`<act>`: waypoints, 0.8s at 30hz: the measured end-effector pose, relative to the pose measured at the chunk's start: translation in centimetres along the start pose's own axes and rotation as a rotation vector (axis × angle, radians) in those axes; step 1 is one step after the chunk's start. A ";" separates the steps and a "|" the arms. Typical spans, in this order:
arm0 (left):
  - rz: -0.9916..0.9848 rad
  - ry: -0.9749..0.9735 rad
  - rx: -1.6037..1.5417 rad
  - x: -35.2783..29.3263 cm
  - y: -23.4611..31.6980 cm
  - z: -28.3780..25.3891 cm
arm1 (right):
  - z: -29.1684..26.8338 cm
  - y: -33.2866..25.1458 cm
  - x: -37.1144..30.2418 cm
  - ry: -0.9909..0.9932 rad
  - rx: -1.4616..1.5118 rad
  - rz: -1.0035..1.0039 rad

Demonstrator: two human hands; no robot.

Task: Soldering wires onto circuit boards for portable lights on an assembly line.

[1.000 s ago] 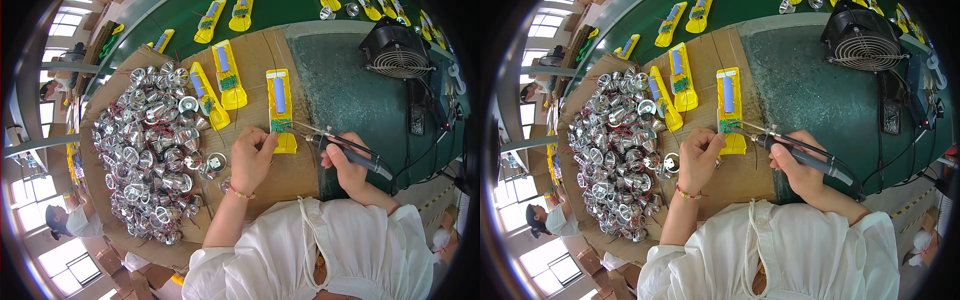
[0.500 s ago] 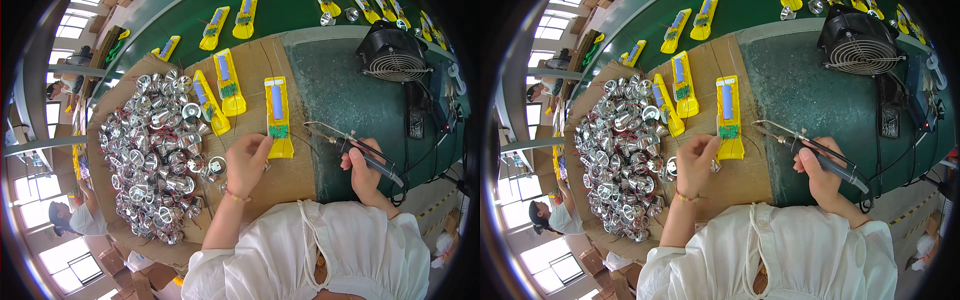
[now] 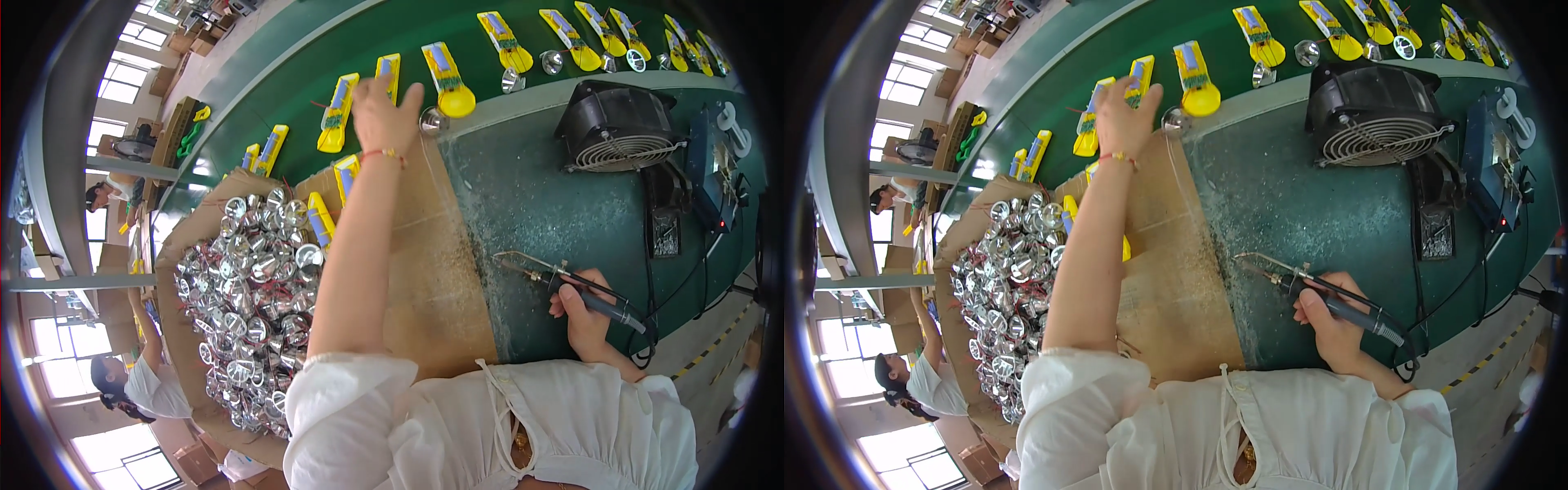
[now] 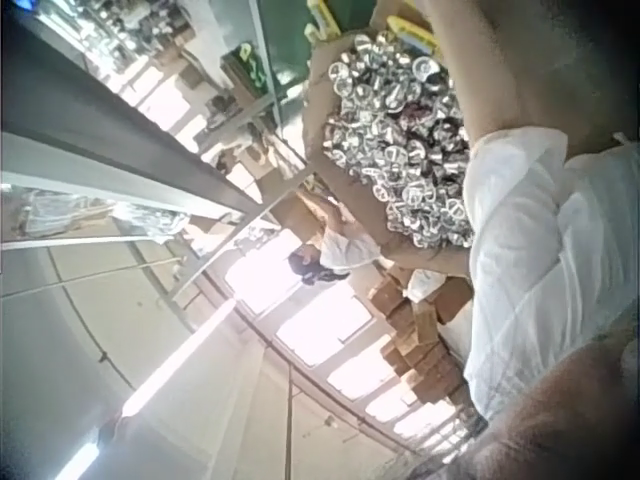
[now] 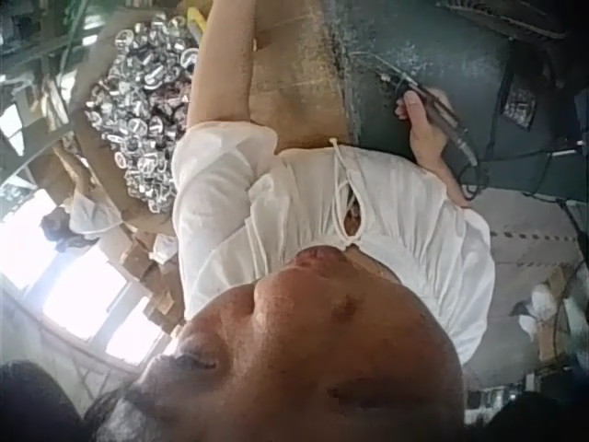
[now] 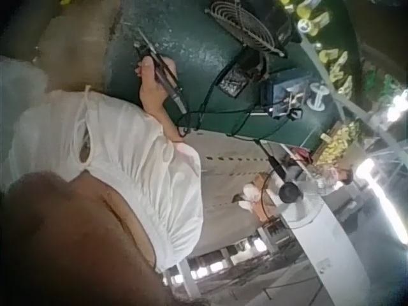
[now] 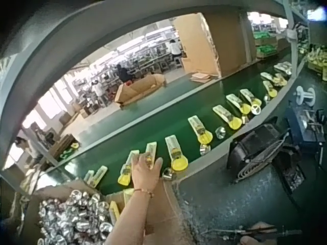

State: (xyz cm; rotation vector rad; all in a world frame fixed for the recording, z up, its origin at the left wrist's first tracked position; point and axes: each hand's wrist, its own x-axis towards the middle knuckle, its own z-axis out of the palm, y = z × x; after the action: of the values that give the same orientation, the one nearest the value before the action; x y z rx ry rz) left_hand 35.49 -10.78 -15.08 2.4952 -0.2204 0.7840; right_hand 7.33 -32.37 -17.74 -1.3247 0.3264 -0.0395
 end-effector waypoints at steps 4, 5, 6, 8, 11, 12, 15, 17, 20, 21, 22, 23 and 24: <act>-0.034 -0.375 0.234 1.8 -3.0 0.2 | -0.3 0.0 0.1 0.049 0.036 0.031; -0.082 -0.430 0.183 1.4 -2.6 -0.4 | -0.3 0.0 0.2 0.043 0.023 0.031; -0.086 -0.427 0.186 0.9 -2.3 -1.3 | -0.3 0.1 0.2 0.031 0.008 0.032; -0.061 -0.570 0.226 -1.3 -0.3 -4.7 | -0.3 0.1 0.1 0.024 0.016 0.028; 0.054 -0.551 0.157 -9.3 2.7 -10.0 | -0.1 0.3 0.1 0.013 0.010 0.012; 0.040 -0.561 0.134 -11.9 3.7 -11.0 | -0.2 0.5 0.3 0.010 -0.011 0.010; -0.086 -0.563 -0.033 -17.8 5.8 -15.3 | 0.1 0.4 0.0 0.001 -0.015 -0.043; -0.149 -0.346 -0.052 -19.9 5.0 -18.4 | 0.5 0.2 -0.2 -0.016 -0.033 -0.071; -0.126 -0.147 0.174 -22.0 1.4 -22.5 | 0.7 0.4 -0.5 -0.041 -0.041 -0.089; -0.178 -0.250 0.204 -22.5 1.7 -23.9 | 0.7 0.4 -0.6 -0.053 -0.047 -0.099; -0.075 -0.358 0.302 -23.2 1.9 -24.7 | 0.8 0.4 -0.8 -0.066 -0.052 -0.111; 0.032 -0.467 0.396 -23.8 2.1 -25.2 | 0.9 0.4 -1.0 -0.072 -0.055 -0.109; 0.083 -0.511 0.455 -24.6 2.5 -24.7 | 1.0 0.4 -1.1 -0.094 -0.060 -0.112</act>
State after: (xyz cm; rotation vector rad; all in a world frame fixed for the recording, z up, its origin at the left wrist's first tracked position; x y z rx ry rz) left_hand 2.48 -0.14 -10.69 3.1063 -0.3555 0.2193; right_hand 6.45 -31.11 -17.66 -1.3983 0.1741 -0.0615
